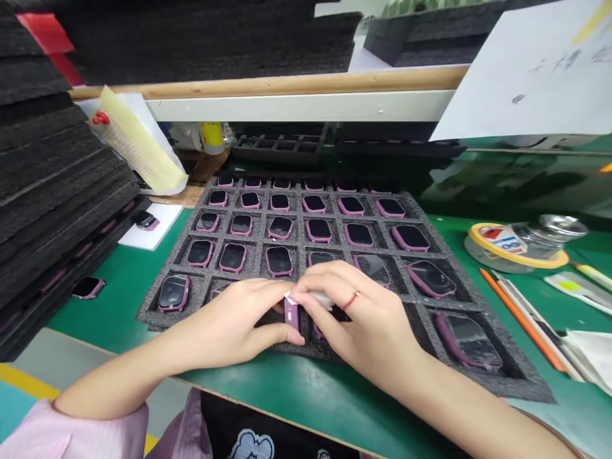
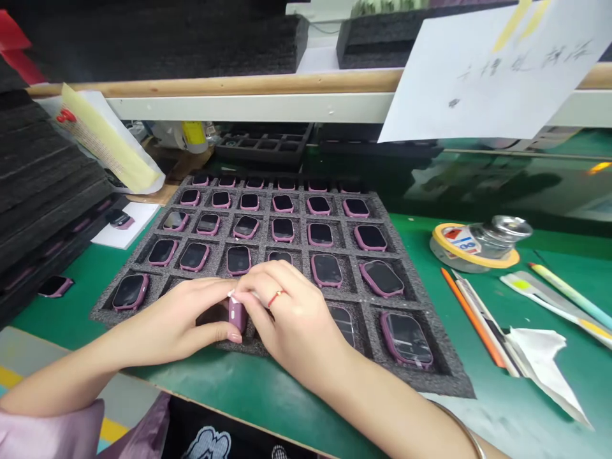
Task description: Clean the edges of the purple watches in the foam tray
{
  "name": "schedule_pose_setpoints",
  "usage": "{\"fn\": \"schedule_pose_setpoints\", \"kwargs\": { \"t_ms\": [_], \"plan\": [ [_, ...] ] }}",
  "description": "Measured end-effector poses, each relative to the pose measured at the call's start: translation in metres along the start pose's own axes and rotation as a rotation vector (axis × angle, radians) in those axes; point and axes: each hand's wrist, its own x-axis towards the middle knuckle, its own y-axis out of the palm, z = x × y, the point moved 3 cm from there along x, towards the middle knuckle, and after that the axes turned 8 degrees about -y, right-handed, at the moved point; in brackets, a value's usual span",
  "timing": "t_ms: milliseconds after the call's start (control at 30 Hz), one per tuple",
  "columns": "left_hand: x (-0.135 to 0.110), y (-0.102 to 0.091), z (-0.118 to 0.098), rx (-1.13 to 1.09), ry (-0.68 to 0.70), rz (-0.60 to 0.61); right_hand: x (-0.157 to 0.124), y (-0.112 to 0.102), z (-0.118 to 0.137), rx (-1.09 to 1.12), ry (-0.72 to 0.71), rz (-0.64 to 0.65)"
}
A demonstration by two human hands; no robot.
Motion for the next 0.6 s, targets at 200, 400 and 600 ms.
{"fn": "schedule_pose_setpoints", "kwargs": {
  "t_ms": [200,400,600],
  "plan": [
    [0.0019,-0.0005,0.0001,0.002,-0.009,-0.018,-0.0019,-0.0009,-0.0004,-0.004,0.018,0.051],
    [0.0005,0.0003,-0.0011,0.009,-0.009,-0.022,-0.0014,-0.0006,0.0021,-0.006,0.006,0.041],
    [0.0008,0.0008,-0.0014,0.017,-0.015,-0.016,-0.0014,-0.001,0.0004,0.047,0.103,0.005]
  ]
}}
